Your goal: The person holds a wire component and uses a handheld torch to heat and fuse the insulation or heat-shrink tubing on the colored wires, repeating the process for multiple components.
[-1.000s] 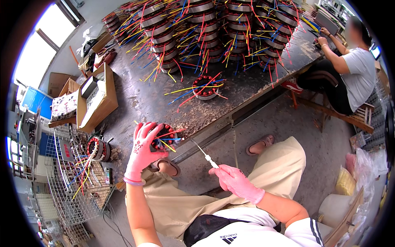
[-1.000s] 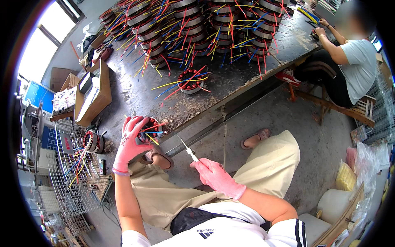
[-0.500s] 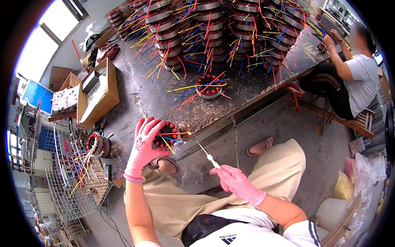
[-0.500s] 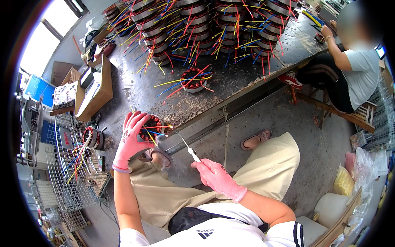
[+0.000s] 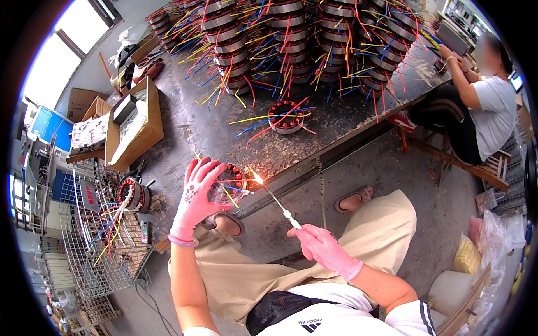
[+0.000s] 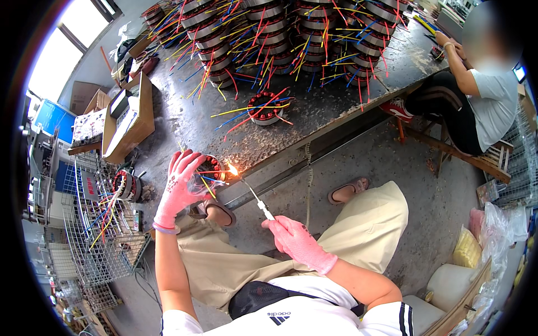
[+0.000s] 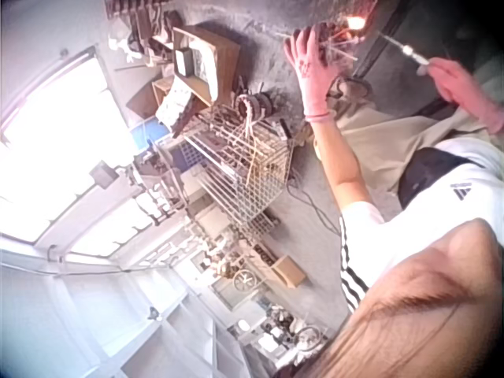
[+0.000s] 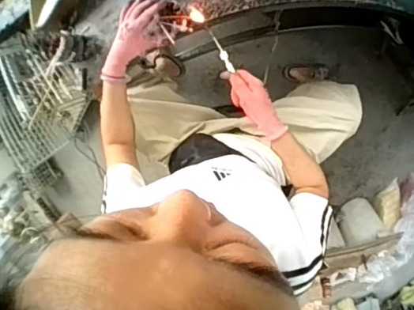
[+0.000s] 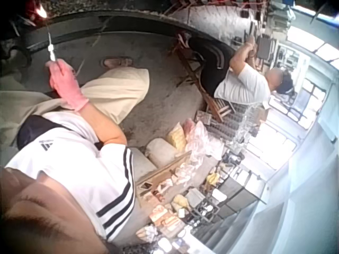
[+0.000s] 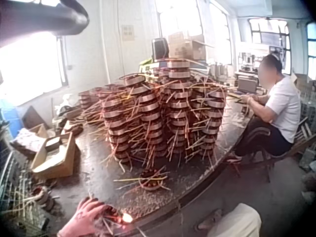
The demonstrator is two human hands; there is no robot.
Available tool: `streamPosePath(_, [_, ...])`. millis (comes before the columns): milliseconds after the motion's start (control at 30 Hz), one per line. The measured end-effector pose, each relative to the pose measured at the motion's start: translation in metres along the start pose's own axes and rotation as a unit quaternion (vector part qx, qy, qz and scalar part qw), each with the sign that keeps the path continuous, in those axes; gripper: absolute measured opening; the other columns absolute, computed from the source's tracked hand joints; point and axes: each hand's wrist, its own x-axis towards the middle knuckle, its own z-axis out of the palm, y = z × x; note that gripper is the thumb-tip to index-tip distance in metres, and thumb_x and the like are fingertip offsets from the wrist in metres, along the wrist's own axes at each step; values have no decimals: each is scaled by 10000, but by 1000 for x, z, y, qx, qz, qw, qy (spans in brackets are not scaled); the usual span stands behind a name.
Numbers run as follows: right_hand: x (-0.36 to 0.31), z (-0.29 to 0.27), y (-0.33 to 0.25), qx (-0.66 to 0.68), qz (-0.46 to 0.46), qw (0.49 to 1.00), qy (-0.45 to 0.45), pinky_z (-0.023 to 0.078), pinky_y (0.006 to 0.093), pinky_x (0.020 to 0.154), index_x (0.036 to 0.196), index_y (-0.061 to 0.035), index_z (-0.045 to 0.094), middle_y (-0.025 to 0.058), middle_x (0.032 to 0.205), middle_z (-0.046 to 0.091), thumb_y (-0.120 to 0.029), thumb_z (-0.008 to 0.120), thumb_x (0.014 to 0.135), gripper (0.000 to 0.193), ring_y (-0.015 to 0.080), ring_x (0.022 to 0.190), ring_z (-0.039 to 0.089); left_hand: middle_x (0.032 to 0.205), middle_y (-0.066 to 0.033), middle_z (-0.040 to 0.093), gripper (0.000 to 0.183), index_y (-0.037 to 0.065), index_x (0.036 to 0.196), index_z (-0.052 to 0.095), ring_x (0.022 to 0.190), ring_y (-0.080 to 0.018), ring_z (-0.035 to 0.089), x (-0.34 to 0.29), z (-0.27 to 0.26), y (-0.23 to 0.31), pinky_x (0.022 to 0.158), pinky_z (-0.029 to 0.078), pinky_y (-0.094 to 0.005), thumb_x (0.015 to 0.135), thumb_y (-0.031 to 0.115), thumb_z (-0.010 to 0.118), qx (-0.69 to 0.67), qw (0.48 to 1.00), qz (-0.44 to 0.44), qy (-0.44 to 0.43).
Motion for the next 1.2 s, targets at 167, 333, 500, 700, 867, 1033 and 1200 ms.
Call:
streamPosePath(167, [-1,1,-3,19,8,1000,-8,266,215,459,1142,-23,626,-45,575,432,-277,454,1041,323,34,494,348,1366,-121,520,919,114,1345,540,1350,-342,397,1,-1,4,1175,229,-517,499,244,875,4,1000,-17,-9])
streamPosePath(333, [0,-1,0,-11,-8,1000,1,269,214,458,1145,-13,620,-46,580,431,-263,453,1040,318,33,495,356,1338,-114,535,892,113,1323,553,1329,-342,421,3,0,8,1169,242,-521,500,240,872,11,1000,-13,4])
streamPosePath(500, [-2,-1,-4,-6,-4,1000,-1,275,218,460,1145,-7,618,-48,578,417,-248,455,1039,310,33,496,362,1337,-110,534,886,115,1321,554,1329,-338,422,3,-2,8,1170,243,-518,501,231,870,8,1000,-11,0])
streamPosePath(700, [-1,0,-2,-4,-17,1000,-5,277,220,463,1145,-13,620,-49,576,408,-249,450,1040,309,34,500,362,1348,-110,527,915,105,1323,550,1339,-337,411,2,-1,6,1174,237,-515,474,214,873,5,1000,-11,-4])
streamPosePath(867, [0,-2,1,0,-18,1000,-7,275,217,466,1149,-24,621,-48,579,412,-250,452,1039,302,32,506,361,1347,-111,527,919,95,1315,553,1340,-339,409,2,-1,7,1174,236,-516,462,209,876,6,1000,-13,-2])
streamPosePath(1033, [-2,-2,-1,-6,-10,1000,-5,270,217,464,1160,-27,618,-49,589,419,-256,456,1039,306,32,510,360,1339,-113,531,909,86,1309,553,1337,-338,412,3,-3,9,1172,236,-516,468,211,876,9,1000,-12,-8])
streamPosePath(1200, [0,-1,-1,17,1,1000,-9,268,215,458,1166,-30,617,-50,587,421,-263,455,1040,311,29,508,359,1324,-114,537,916,84,1312,550,1328,-333,420,3,-2,9,1173,232,-518,469,226,878,10,1000,-8,1])
